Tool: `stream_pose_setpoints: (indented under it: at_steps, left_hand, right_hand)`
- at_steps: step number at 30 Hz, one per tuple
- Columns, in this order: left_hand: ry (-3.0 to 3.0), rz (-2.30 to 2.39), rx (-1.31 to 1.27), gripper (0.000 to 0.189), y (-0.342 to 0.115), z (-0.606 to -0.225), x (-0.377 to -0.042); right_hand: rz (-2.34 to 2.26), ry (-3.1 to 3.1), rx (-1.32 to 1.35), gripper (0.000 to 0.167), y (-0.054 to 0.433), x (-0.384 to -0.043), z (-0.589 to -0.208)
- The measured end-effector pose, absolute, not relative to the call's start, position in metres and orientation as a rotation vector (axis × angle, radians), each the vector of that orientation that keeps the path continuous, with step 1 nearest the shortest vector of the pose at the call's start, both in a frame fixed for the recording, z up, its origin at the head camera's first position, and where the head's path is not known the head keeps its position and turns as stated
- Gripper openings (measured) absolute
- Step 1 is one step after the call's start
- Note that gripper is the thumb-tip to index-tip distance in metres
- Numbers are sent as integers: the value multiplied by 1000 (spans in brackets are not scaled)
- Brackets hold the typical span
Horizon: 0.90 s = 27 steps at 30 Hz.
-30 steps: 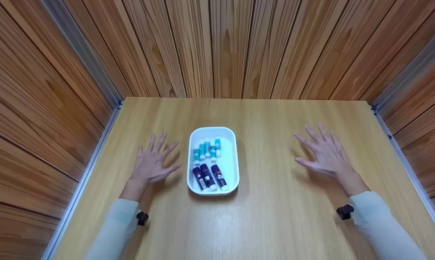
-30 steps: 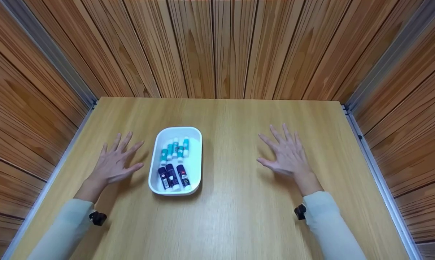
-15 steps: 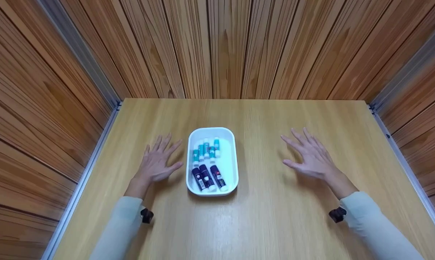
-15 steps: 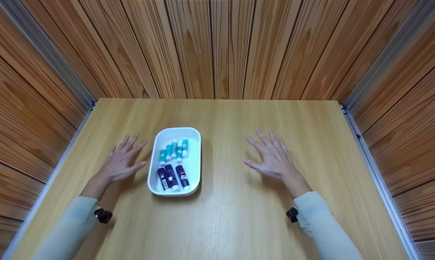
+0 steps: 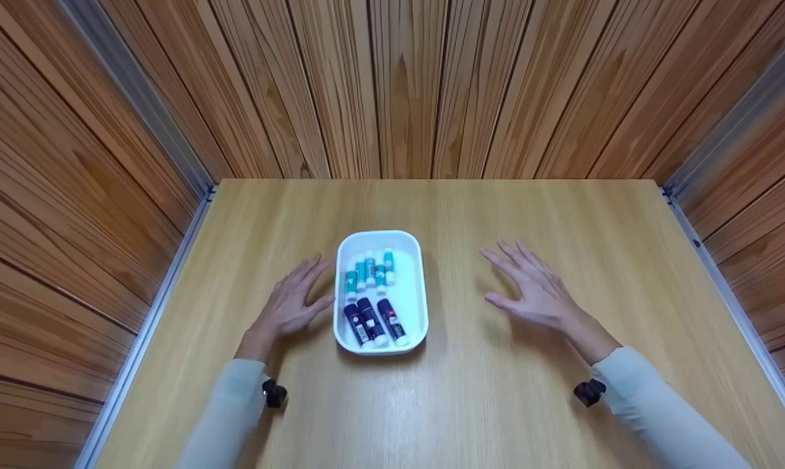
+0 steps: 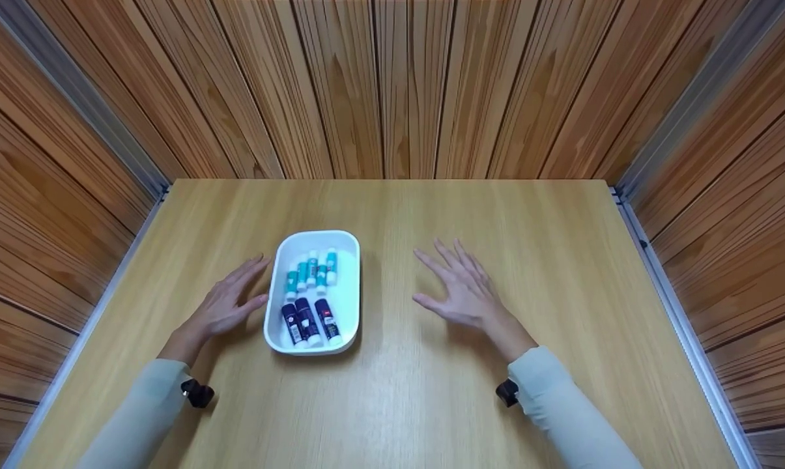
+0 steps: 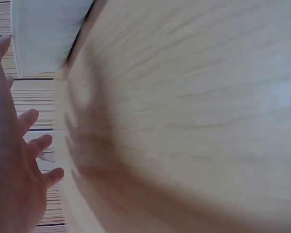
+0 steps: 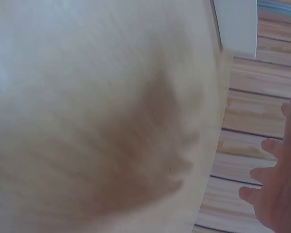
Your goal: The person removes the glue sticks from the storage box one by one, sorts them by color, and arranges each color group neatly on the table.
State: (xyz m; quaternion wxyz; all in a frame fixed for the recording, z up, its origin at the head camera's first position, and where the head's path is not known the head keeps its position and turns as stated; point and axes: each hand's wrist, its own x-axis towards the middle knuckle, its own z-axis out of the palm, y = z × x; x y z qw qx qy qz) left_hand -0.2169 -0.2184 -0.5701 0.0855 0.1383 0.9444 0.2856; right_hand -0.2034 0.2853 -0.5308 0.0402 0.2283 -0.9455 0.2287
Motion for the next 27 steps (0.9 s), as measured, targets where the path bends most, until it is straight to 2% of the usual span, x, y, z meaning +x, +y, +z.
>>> stream_pose_setpoints:
  at_steps: [27]
  left_hand:
    - [2705, 965, 366, 80, -208, -572, -215]
  right_hand:
    - [1081, -2900, 806, 81, 207, -196, -517]
